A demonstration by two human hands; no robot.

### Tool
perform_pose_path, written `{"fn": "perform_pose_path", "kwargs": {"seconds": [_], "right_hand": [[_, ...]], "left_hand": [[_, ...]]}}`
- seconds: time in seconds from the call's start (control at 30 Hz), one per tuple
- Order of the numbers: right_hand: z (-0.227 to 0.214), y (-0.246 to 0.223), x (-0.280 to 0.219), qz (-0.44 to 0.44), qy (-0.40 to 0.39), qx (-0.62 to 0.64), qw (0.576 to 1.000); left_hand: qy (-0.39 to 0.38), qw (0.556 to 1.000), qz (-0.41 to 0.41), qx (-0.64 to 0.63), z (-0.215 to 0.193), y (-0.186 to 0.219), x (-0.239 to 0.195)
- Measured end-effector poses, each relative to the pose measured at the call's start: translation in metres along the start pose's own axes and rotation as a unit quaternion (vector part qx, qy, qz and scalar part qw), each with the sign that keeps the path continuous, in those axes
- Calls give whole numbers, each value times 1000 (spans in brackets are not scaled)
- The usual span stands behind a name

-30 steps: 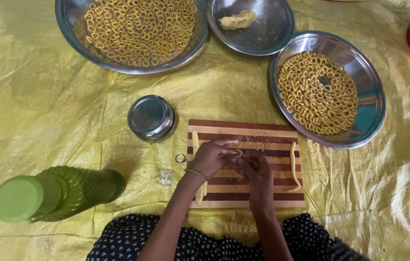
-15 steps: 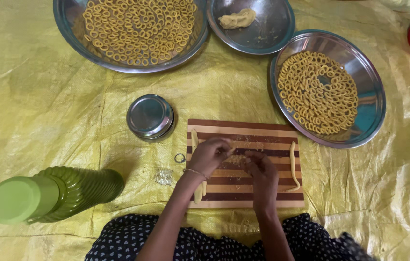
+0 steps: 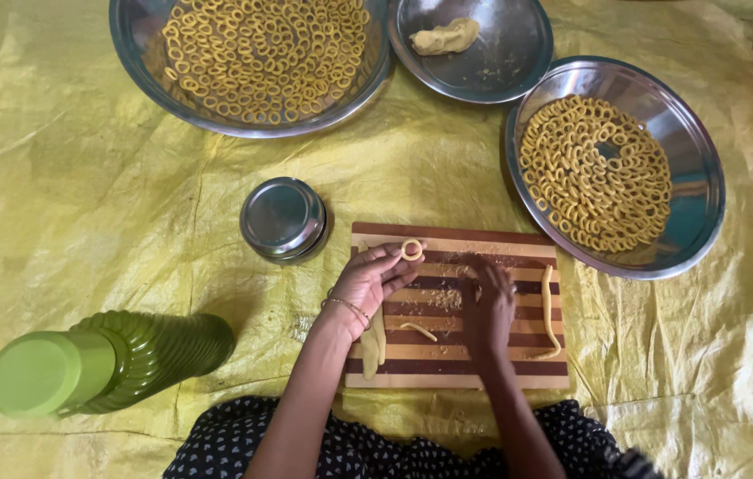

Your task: The person rolls small pieces of dough into thin ropes on a wooden board, then joins the ends to form rings. The finished rings are placed into a metal bowl. The process is repeated continuously.

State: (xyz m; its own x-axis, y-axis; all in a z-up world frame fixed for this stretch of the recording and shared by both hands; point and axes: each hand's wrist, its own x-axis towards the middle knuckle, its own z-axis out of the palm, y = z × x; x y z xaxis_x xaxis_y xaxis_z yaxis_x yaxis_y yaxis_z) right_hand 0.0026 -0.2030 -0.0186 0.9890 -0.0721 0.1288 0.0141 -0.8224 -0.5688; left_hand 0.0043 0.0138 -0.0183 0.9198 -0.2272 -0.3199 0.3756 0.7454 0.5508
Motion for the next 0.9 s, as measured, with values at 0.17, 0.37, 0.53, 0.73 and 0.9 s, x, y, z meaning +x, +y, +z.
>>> {"fn": "perform_pose_path", "kwargs": {"seconds": [0.17,0.37,0.53,0.73,0.9], "right_hand": [[9,13,18,-145,77,-115,980],[13,16,13,-131,74,-114,982],[11,15,12,-132,70,-125,981],[12,16,13,-136,69,-126,980],[11,13,12,-131,69,-128,981]], "left_hand": [[-30,997,5,-64,7,11,-4],[26,999,5,33,1,1,2],[7,999,45,29,-11,-11,7],[31,994,43,94,-15,-14,10],[48,990,37,126,-6,-11,6]]}}
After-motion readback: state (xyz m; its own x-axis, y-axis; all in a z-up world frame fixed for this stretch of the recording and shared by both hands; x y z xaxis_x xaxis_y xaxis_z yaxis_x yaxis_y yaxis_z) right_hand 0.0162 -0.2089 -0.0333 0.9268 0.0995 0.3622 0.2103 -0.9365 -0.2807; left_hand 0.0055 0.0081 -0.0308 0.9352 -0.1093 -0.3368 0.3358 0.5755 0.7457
